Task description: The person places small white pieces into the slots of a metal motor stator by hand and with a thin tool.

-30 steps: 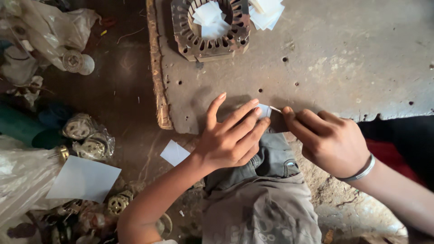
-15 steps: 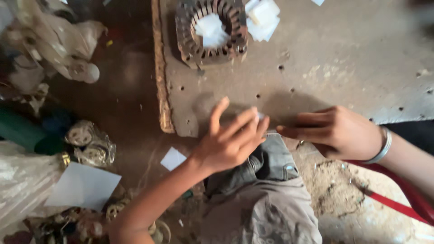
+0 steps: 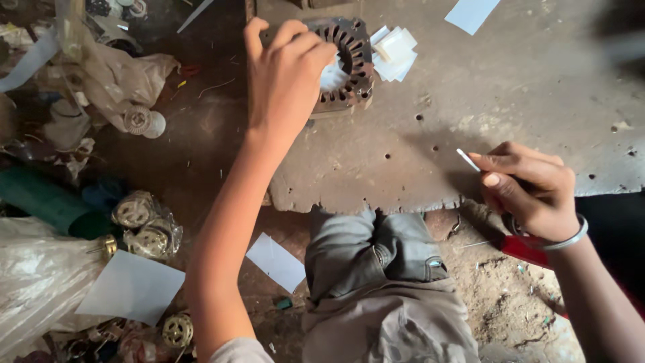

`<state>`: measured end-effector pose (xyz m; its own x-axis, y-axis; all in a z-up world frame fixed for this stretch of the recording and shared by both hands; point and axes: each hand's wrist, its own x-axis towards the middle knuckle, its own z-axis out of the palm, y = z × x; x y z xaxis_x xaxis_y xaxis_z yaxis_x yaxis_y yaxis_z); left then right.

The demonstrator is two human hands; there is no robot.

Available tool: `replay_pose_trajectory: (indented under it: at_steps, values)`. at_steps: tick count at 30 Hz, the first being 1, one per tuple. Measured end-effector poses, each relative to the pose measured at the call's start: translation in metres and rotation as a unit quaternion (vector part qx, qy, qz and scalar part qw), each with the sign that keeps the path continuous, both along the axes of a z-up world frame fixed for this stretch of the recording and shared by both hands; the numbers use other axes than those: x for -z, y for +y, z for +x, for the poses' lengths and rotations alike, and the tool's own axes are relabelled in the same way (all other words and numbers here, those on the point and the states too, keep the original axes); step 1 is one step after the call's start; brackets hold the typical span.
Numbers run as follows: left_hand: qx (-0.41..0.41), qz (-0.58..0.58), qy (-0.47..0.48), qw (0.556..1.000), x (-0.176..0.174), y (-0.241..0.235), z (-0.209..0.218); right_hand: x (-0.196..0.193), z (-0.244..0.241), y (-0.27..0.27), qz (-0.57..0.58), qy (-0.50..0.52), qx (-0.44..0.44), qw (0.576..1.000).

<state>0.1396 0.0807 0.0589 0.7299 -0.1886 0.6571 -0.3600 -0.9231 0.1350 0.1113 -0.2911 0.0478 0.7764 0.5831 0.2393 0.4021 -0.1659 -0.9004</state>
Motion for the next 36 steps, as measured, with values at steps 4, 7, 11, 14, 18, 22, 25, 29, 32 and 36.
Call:
replay_pose_trajectory:
  at_steps: [4, 7, 11, 14, 18, 22, 25, 29, 32, 36]
  values:
    - [-0.015, 0.027, 0.026, 0.999, 0.004, 0.004, -0.003, 0.002, 0.0, 0.002, 0.007, 0.024, 0.006, 1.0]
    - [0.01, -0.02, 0.038, 0.999, 0.011, -0.001, 0.011, 0.002, -0.002, 0.002, 0.016, 0.036, 0.013, 0.999]
    - [0.063, 0.012, -0.014, 0.998, 0.024, -0.039, 0.047, 0.002, 0.0, 0.003, 0.025, 0.038, 0.016, 0.999]
    - [0.1, 0.031, 0.001, 0.994, 0.016, -0.058, 0.073, 0.003, -0.002, 0.001, 0.033, 0.026, 0.012, 0.999]
    - [0.121, -0.004, 0.098, 0.988, 0.0, -0.065, 0.077, 0.006, -0.001, -0.003, 0.031, 0.003, 0.01, 0.999]
    - [0.065, 0.005, 0.116, 0.991, 0.001, -0.073, 0.058, 0.008, 0.0, -0.005, 0.036, 0.021, 0.006, 0.999]
    - [0.055, 0.015, 0.093, 0.994, 0.006, -0.078, 0.049, 0.009, 0.002, -0.005, 0.033, 0.015, -0.007, 0.999]
    - [0.059, -0.029, 0.025, 0.998, 0.005, -0.08, 0.038, 0.008, 0.0, -0.005, 0.035, 0.011, 0.004, 0.999]
    - [0.08, -0.067, 0.065, 0.992, 0.007, -0.082, 0.015, 0.007, -0.001, -0.004, 0.031, 0.004, 0.008, 0.999]
    - [0.116, -0.081, 0.174, 0.974, 0.015, -0.088, -0.055, 0.008, -0.002, -0.006, 0.043, 0.019, 0.012, 0.999]
